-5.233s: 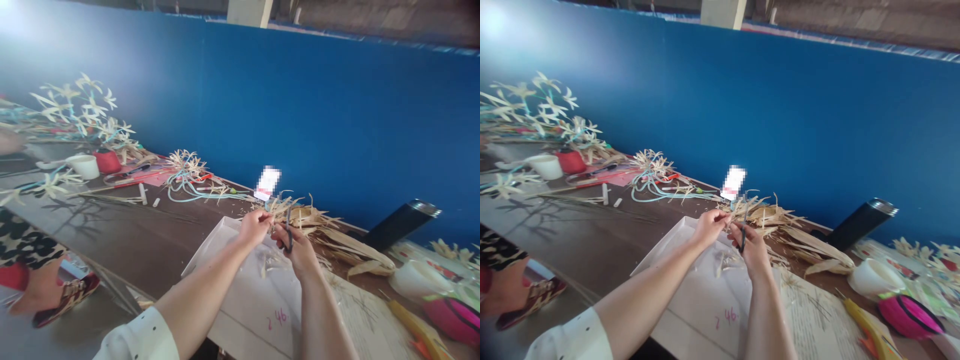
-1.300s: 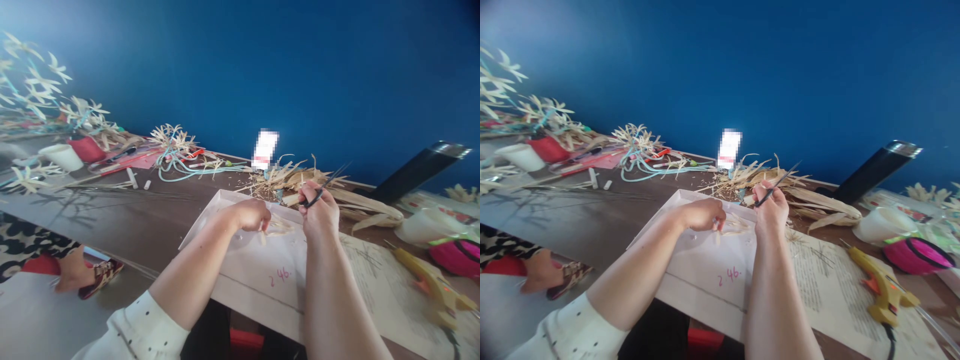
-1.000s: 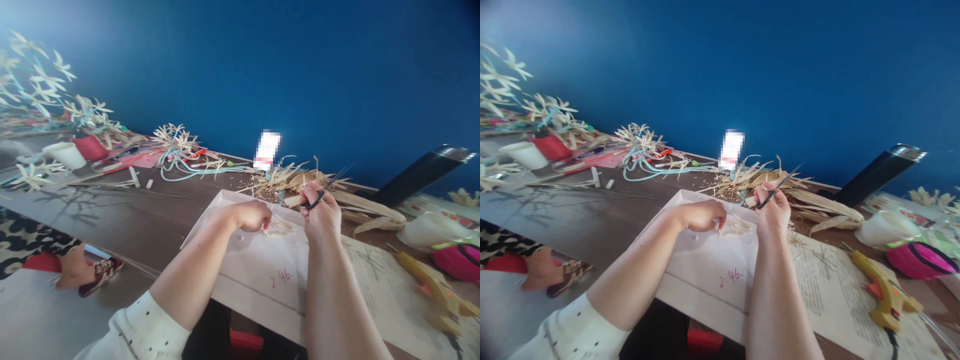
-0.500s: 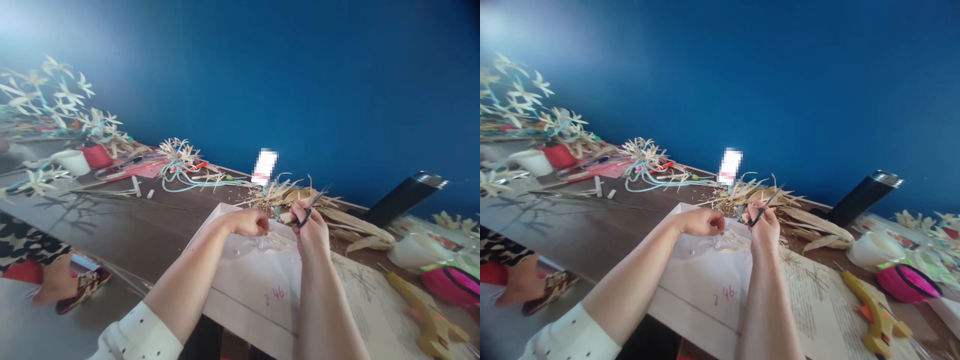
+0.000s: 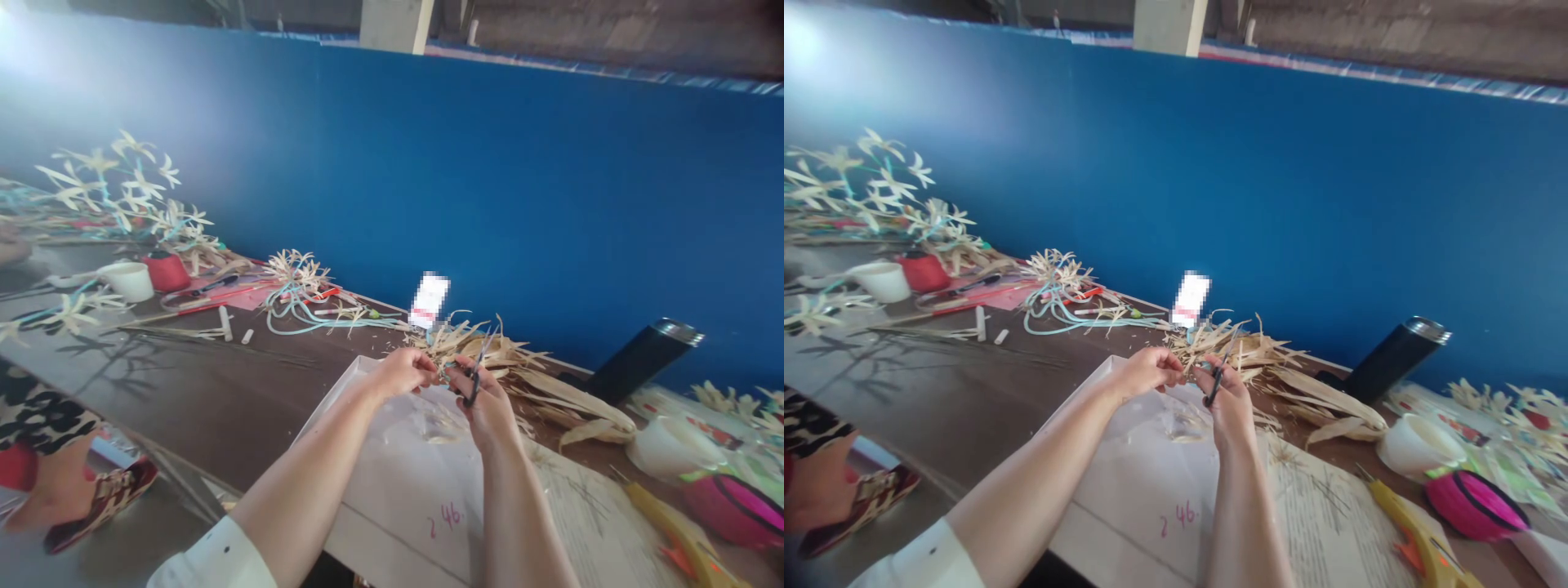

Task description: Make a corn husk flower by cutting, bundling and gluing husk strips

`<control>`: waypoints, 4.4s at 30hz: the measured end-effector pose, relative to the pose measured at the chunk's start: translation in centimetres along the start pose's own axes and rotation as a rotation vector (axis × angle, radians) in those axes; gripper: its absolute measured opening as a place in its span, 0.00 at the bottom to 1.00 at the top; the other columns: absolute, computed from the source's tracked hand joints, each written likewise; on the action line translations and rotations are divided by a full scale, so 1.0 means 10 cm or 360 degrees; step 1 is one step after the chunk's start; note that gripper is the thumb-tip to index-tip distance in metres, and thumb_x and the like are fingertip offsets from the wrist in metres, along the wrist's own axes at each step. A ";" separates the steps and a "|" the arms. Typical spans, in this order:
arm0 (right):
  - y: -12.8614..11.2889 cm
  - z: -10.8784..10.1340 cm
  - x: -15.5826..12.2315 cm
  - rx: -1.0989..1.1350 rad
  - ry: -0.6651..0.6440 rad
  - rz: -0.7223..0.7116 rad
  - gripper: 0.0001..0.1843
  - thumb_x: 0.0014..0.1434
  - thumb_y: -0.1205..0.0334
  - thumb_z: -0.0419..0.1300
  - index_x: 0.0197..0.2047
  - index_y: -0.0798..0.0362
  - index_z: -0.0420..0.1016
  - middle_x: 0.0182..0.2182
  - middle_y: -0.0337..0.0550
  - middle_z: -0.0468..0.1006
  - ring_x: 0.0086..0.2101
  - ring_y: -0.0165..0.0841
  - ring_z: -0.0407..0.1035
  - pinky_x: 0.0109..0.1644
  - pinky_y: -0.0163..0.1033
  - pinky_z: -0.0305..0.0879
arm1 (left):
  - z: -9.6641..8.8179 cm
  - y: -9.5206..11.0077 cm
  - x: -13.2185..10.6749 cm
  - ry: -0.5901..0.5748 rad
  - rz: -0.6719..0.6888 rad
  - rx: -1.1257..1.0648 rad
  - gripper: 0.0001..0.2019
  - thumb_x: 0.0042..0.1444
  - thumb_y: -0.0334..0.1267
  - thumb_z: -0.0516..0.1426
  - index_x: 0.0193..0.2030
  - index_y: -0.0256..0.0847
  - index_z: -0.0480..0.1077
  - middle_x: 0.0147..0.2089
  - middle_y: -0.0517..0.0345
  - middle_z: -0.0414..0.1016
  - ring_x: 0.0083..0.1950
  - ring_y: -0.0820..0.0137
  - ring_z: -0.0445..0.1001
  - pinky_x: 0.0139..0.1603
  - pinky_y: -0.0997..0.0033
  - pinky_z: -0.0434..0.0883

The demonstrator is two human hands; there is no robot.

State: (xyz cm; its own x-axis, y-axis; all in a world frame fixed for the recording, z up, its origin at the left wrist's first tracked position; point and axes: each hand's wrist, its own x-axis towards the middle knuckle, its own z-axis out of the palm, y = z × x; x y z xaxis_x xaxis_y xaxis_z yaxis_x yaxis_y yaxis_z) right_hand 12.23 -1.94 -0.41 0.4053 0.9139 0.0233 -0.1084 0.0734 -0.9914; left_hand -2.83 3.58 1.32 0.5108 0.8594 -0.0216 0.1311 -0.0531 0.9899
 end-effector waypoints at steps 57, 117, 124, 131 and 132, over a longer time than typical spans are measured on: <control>-0.08 0.10 -0.15 -0.0336 -0.0462 0.0004 0.25 0.48 0.48 0.62 0.47 0.52 0.72 0.28 0.45 0.76 0.26 0.30 0.64 0.22 0.32 0.51 | 0.00 0.09 0.02 0.0418 0.0199 -0.0388 0.09 0.46 0.39 0.57 0.32 0.35 0.71 0.28 0.57 0.73 0.26 0.77 0.67 0.26 0.80 0.63; -0.10 0.07 -0.08 0.0041 -0.0113 -0.0101 0.29 0.42 0.56 0.68 0.49 0.46 0.72 0.28 0.38 0.75 0.25 0.27 0.65 0.20 0.30 0.51 | -0.02 0.12 -0.07 0.0249 0.0294 -0.0219 0.15 0.46 0.45 0.57 0.34 0.35 0.73 0.28 0.56 0.73 0.25 0.78 0.62 0.26 0.78 0.58; -0.15 0.05 -0.11 0.0359 -0.0251 -0.0116 0.29 0.44 0.61 0.66 0.51 0.43 0.69 0.38 0.40 0.75 0.30 0.28 0.67 0.21 0.29 0.53 | 0.05 0.07 -0.06 -0.0190 0.0089 -0.0472 0.19 0.42 0.50 0.60 0.31 0.34 0.72 0.25 0.59 0.68 0.22 0.81 0.56 0.22 0.78 0.52; -0.17 0.06 -0.10 0.0431 -0.0222 -0.0109 0.26 0.44 0.64 0.67 0.48 0.46 0.72 0.27 0.35 0.72 0.26 0.25 0.64 0.23 0.29 0.55 | 0.06 0.02 -0.03 -0.0233 0.0026 -0.0490 0.18 0.41 0.51 0.60 0.29 0.34 0.71 0.25 0.59 0.67 0.22 0.81 0.56 0.22 0.78 0.53; -0.17 0.06 -0.10 0.0436 -0.0206 -0.0111 0.26 0.43 0.65 0.68 0.48 0.46 0.72 0.26 0.35 0.71 0.25 0.24 0.63 0.24 0.29 0.55 | 0.06 0.02 -0.04 -0.0211 0.0036 -0.0446 0.19 0.42 0.51 0.59 0.29 0.35 0.71 0.25 0.59 0.67 0.23 0.80 0.57 0.23 0.78 0.54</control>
State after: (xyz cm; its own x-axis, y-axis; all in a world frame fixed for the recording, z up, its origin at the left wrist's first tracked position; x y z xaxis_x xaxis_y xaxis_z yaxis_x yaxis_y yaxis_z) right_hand 11.43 -2.77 1.30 0.3030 0.9449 0.1238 -0.3319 0.2264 -0.9157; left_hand -2.51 2.97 1.48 0.6199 0.7847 0.0009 -0.1112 0.0867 0.9900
